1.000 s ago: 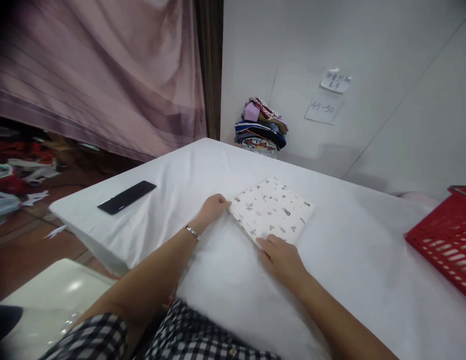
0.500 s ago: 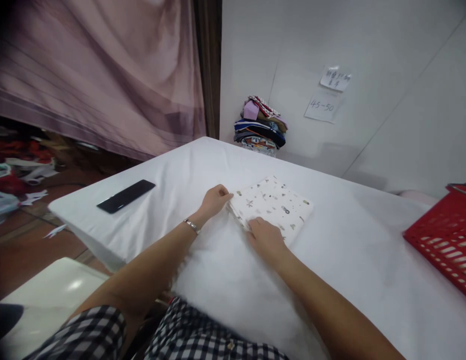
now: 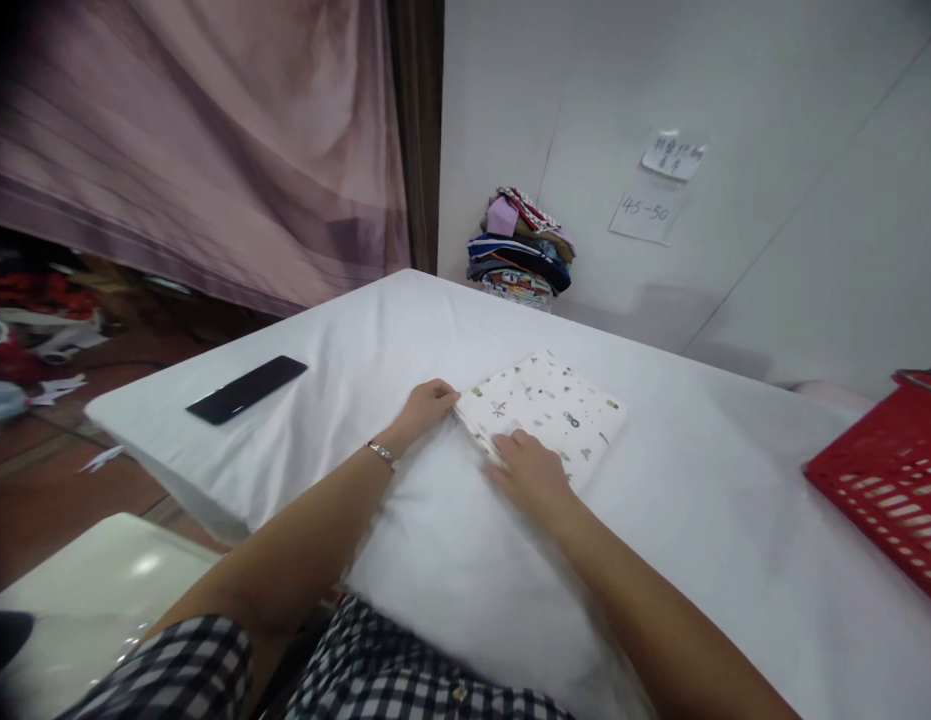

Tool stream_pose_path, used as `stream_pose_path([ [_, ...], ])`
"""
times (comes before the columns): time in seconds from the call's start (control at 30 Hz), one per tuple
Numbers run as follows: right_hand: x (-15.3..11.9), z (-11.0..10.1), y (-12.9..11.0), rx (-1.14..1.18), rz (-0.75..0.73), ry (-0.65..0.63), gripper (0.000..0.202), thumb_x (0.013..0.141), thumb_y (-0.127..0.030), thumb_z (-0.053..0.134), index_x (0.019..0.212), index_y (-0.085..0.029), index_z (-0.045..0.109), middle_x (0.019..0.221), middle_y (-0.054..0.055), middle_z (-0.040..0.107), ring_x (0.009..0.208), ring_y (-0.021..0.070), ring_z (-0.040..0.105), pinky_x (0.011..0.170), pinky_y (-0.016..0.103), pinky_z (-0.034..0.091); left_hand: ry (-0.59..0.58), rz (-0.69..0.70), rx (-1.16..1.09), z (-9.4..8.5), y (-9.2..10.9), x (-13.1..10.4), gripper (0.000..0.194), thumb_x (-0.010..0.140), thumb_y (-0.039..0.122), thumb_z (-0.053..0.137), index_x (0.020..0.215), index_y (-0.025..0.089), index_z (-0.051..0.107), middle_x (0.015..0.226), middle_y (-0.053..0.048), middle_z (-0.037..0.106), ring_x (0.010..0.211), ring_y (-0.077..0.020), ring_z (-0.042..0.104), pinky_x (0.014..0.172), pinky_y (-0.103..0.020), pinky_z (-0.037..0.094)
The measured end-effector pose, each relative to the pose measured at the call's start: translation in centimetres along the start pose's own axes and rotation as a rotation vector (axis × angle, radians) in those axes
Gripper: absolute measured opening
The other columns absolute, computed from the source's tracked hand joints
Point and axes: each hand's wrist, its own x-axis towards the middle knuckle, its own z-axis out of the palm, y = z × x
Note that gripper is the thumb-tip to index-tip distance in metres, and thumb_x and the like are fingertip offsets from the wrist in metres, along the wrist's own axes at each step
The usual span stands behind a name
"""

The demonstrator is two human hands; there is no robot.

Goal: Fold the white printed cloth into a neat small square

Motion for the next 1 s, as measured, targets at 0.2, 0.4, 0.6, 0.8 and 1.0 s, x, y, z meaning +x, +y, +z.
stream_pose_path([
  [0.2,0.9,0.4,-0.6,-0.12,0.05,-0.049,0.026,0.088,-0.026,0.042,0.111,-0.022,0.053,0.101,0.007,0.056,0.083,0.0186,0.053,0.058,0.026,0.028,-0.029,-0.016,0.13,-1.7,0.0,-0.5,0.016,0.076,0.023,0.051,0.083,0.018,0.064,0.076,-0.001,0.067,0.067,-0.0128,0.059,0.064,-0.024,0.044],
  [0.4,1.6,0.3,0.7,0.049,0.075,-0.015,0.023,0.086,-0.023,0.043,0.103,-0.021,0.059,0.094,0.005,0.061,0.083,0.0177,0.055,0.066,0.026,0.033,-0.183,0.047,0.318,-2.7,0.7,-1.9,0.003,0.059,0.023,0.067,0.057,0.022,0.066,0.075,-0.001,0.067,0.072,-0.0169,0.058,0.066,-0.026,0.041],
  [0.6,1.6,0.8,1.4,0.123,0.059,0.051,0.022,0.085,-0.025,0.044,0.098,-0.023,0.061,0.091,0.003,0.063,0.082,0.0176,0.055,0.068,0.026,0.035,-0.131,0.132,0.515,-1.0,2.0,-3.3,0.017,0.064,0.037,0.069,0.075,0.024,0.069,0.089,-0.005,0.067,0.091,-0.0236,0.056,0.079,-0.031,0.041],
  [0.8,1.4,1.1,1.6,0.149,0.081,0.097,0.021,0.084,-0.026,0.044,0.097,-0.022,0.059,0.091,0.002,0.063,0.082,0.0168,0.055,0.069,0.026,0.035,-0.046,0.18,0.437,-0.2,2.2,-3.8,0.006,0.072,0.021,0.058,0.076,0.021,0.063,0.088,-0.004,0.065,0.088,-0.0196,0.056,0.075,-0.028,0.041],
  [1.0,1.2,0.8,0.9,0.066,0.087,0.04,0.021,0.084,-0.024,0.044,0.099,-0.022,0.058,0.093,0.003,0.061,0.078,0.0166,0.054,0.062,0.025,0.032,-0.056,0.075,0.461,-0.1,2.3,-3.7,0.009,0.07,0.016,0.055,0.075,0.02,0.06,0.084,-0.003,0.066,0.081,-0.019,0.058,0.068,-0.028,0.04],
])
